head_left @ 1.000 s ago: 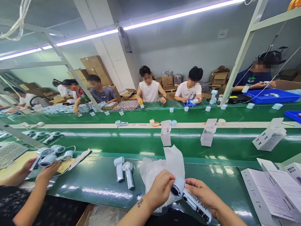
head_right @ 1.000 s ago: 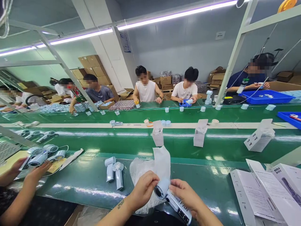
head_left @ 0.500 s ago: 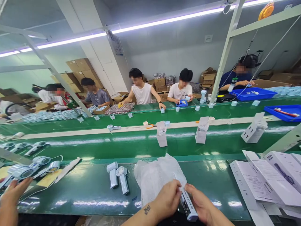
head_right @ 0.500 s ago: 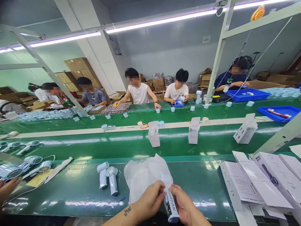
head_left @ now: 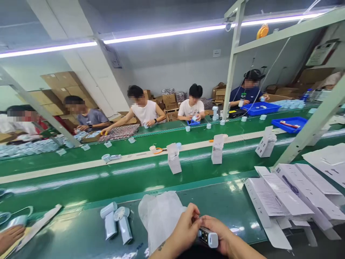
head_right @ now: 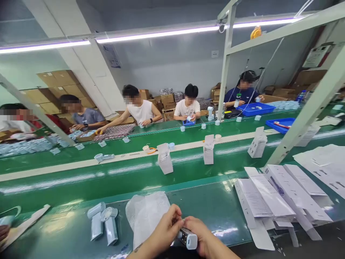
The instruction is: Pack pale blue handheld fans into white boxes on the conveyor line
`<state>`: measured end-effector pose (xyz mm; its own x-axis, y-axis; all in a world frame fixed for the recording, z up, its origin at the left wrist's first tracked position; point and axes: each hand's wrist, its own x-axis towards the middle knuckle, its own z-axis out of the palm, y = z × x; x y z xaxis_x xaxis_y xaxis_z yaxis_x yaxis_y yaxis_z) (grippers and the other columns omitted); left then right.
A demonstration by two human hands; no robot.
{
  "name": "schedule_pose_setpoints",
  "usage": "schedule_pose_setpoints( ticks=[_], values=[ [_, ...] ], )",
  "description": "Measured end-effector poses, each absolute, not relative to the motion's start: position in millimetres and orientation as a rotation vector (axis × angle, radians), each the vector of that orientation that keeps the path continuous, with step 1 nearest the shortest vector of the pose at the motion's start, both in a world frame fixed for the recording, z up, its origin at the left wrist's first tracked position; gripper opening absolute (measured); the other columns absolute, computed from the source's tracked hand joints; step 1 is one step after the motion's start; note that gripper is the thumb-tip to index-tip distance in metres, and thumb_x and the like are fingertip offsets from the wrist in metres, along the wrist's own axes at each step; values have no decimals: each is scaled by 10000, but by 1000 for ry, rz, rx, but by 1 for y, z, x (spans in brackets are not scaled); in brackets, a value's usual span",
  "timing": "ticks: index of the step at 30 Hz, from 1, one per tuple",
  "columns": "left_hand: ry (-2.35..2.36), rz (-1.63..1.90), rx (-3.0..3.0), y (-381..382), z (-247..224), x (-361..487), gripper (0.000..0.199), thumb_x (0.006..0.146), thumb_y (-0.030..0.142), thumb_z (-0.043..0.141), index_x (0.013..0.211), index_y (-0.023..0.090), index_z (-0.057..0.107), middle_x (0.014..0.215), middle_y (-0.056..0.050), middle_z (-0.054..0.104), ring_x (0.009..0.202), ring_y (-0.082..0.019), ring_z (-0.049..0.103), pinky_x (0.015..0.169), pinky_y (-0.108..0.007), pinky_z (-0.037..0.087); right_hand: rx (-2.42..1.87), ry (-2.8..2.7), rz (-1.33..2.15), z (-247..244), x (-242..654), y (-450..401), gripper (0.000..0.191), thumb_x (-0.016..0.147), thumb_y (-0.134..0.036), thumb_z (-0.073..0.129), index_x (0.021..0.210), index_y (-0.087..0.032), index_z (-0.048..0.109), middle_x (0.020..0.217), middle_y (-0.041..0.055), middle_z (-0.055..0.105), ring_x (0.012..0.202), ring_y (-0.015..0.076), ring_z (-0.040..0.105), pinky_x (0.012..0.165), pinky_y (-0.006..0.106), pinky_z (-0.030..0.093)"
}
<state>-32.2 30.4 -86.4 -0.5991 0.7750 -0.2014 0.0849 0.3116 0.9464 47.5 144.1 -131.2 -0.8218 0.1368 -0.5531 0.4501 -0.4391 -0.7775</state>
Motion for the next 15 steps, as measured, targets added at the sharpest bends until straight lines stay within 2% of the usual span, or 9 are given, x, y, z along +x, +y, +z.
schedule_pose_setpoints(
  ticks=[4,6,7,9,11,13,15],
  values=[
    [1852,1454,587,33,-81,-44,246,680,311,617,797,217,422,655,66,451,644,-128,444,632,-251,361,858,2139,-2118,-104,55,173,183,646,-279,678,622,-225,505,644,-3,566,815,225,567,836,355,401],
    [1836,1453,554,32,-69,-54,303,654,367,677,761,216,437,621,70,442,618,-126,438,617,-247,363,792,2329,-2026,-80,61,187,66,667,-208,641,702,-223,587,776,32,645,917,249,570,929,373,354],
    [1838,1451,560,32,-61,-58,324,648,397,700,745,214,451,615,66,447,614,-128,444,615,-247,373,723,2436,-1959,-68,62,191,81,691,-188,607,762,-224,621,845,46,670,945,253,575,947,378,347],
    [1866,1477,586,31,-45,-65,342,661,463,716,760,209,509,658,34,507,660,-154,499,648,-262,420,576,2630,-1806,-46,61,195,183,741,-170,529,858,-226,658,922,53,687,948,242,592,924,373,381],
    [1897,1529,636,33,-34,-69,412,656,505,733,914,214,599,872,-42,623,867,-225,583,757,-303,476,560,2601,-1824,-35,53,192,227,759,-178,473,882,-213,660,838,38,677,829,215,624,811,354,456],
    [1881,1500,745,38,-33,-71,628,550,483,818,1099,245,625,1156,-95,631,1124,-305,549,906,-364,475,708,2295,-2099,-32,44,188,210,733,-211,481,867,-191,643,710,5,635,664,179,623,683,328,497],
    [1842,1361,877,46,-41,-70,703,457,425,870,1111,272,664,1211,-93,638,1174,-345,534,983,-404,449,753,1959,-2325,-33,38,194,220,697,-263,536,877,-178,629,667,-12,620,593,165,619,635,328,515]
  ],
)
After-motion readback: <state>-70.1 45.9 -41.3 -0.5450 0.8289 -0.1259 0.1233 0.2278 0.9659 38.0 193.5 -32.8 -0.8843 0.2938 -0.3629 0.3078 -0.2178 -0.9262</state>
